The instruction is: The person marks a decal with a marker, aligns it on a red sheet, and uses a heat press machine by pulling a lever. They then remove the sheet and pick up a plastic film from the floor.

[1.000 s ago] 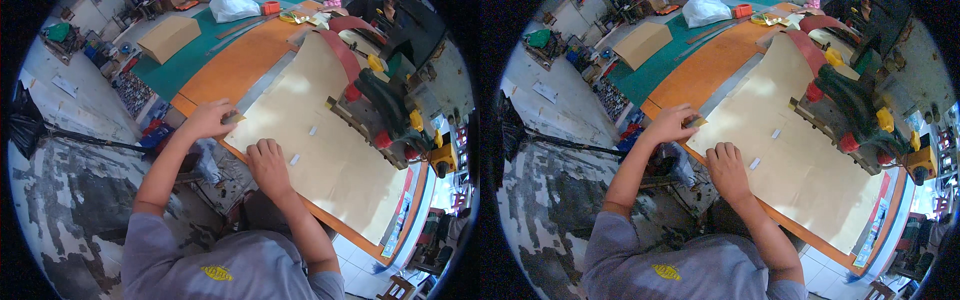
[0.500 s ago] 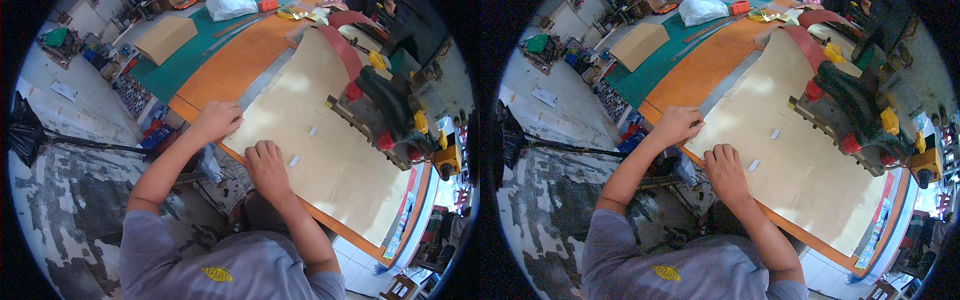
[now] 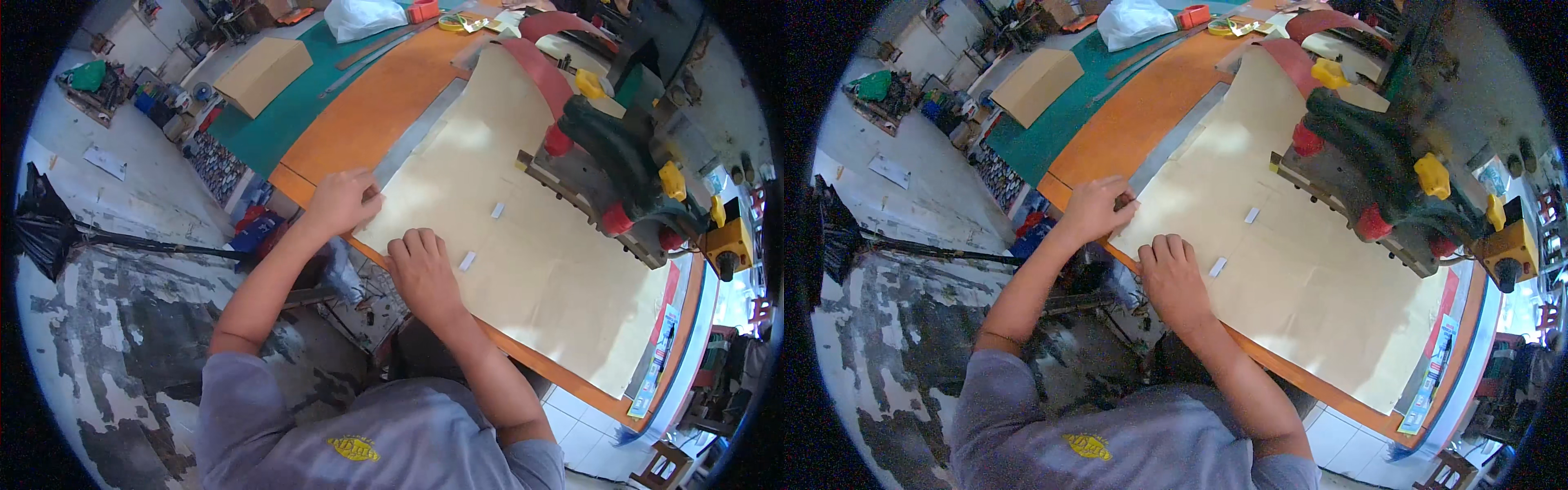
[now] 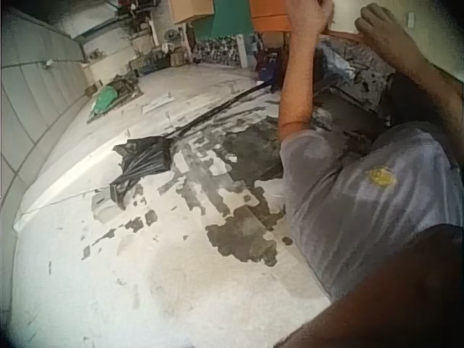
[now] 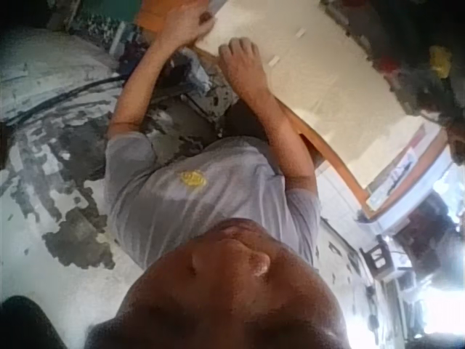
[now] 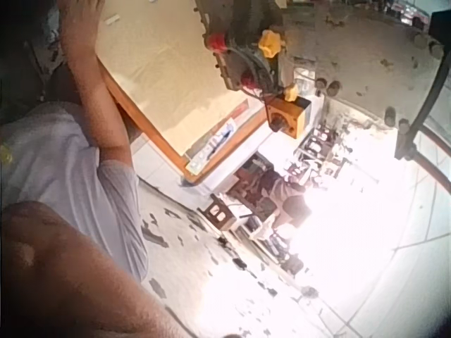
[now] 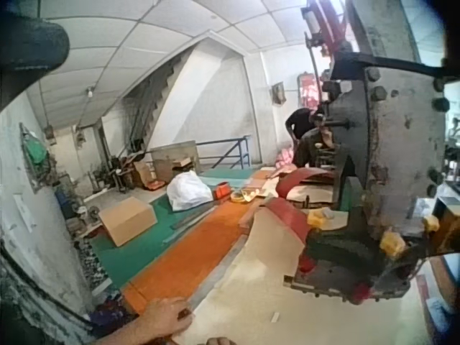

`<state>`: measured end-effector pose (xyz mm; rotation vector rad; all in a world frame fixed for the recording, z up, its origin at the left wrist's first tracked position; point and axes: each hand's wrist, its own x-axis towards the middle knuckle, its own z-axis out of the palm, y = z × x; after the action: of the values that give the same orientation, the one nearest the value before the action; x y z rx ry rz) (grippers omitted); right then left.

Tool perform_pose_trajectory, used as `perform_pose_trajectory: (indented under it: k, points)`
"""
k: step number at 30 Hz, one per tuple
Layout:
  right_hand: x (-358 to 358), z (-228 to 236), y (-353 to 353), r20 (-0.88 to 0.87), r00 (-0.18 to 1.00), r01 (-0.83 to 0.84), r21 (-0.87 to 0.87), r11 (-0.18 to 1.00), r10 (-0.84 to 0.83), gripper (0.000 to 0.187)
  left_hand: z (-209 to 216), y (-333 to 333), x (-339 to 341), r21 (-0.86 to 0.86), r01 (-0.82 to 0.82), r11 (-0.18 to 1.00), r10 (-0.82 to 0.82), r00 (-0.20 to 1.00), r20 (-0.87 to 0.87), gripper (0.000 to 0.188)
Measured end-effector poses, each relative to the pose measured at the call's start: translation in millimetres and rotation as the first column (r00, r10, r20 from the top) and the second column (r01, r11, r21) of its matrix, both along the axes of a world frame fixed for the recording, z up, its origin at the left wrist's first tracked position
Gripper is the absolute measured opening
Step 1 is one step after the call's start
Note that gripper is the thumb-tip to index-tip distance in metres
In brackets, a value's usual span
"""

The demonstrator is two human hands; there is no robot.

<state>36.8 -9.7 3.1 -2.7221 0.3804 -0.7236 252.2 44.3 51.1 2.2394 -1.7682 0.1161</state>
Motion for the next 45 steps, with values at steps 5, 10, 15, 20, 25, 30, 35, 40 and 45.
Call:
perform_pose_trajectory:
  k: [5, 10, 15, 20, 25, 30, 35, 40, 45]
  points:
    - [-1, 1, -1, 0.044, 0.999, -0.01, 0.024, 1.0, 0.009, 0.018, 4, -2, 1, 0.036, -0.019, 0.999, 0.021, 0.997, -0.077, 0.024]
    - [-2, -1, -1, 0.042, 0.999, -0.018, 0.029, 0.999, 0.017, 0.019, 0, -2, 2, 0.04, -0.007, 0.999, 0.008, 1.0, -0.017, 0.022]
    - [-2, 1, 1, 0.019, 1.0, 0.0, -0.009, 1.0, 0.0, 0.02, -4, -4, 2, 0.028, -0.005, 1.0, 0.005, 1.0, 0.004, 0.02]
    - [-1, -1, 0, 0.064, 0.998, -0.01, 0.015, 1.0, 0.009, 0.021, -10, -1, 10, -0.029, -0.045, 0.999, 0.044, 0.998, -0.039, 0.02]
    - [-1, -3, 0, 0.053, 0.998, -0.015, 0.025, 1.0, 0.014, 0.021, -4, 7, -7, -0.067, -0.012, 0.998, 0.006, 0.996, -0.09, 0.021]
    - [-3, 1, -1, 0.064, 0.998, -0.003, 0.028, 1.0, 0.001, 0.021, 6, -4, 0, 0.035, -0.001, 0.999, 0.003, 0.999, -0.038, 0.021]
    - [-3, -2, 1, 0.043, 0.999, -0.013, 0.026, 1.0, 0.012, 0.019, 3, -7, 0, 0.061, -0.009, 0.998, 0.01, 1.0, -0.022, 0.021]
    - [-3, -1, 0, 0.083, 0.996, -0.011, 0.021, 1.0, 0.009, 0.018, 7, -8, -3, 0.075, -0.022, 0.997, 0.028, 0.997, -0.073, 0.019]
    - [-3, 0, 0, 0.057, 0.998, -0.004, -0.025, 1.0, 0.006, 0.023, -2, -7, -5, 0.032, -0.085, 0.996, 0.087, 0.993, -0.075, 0.018]
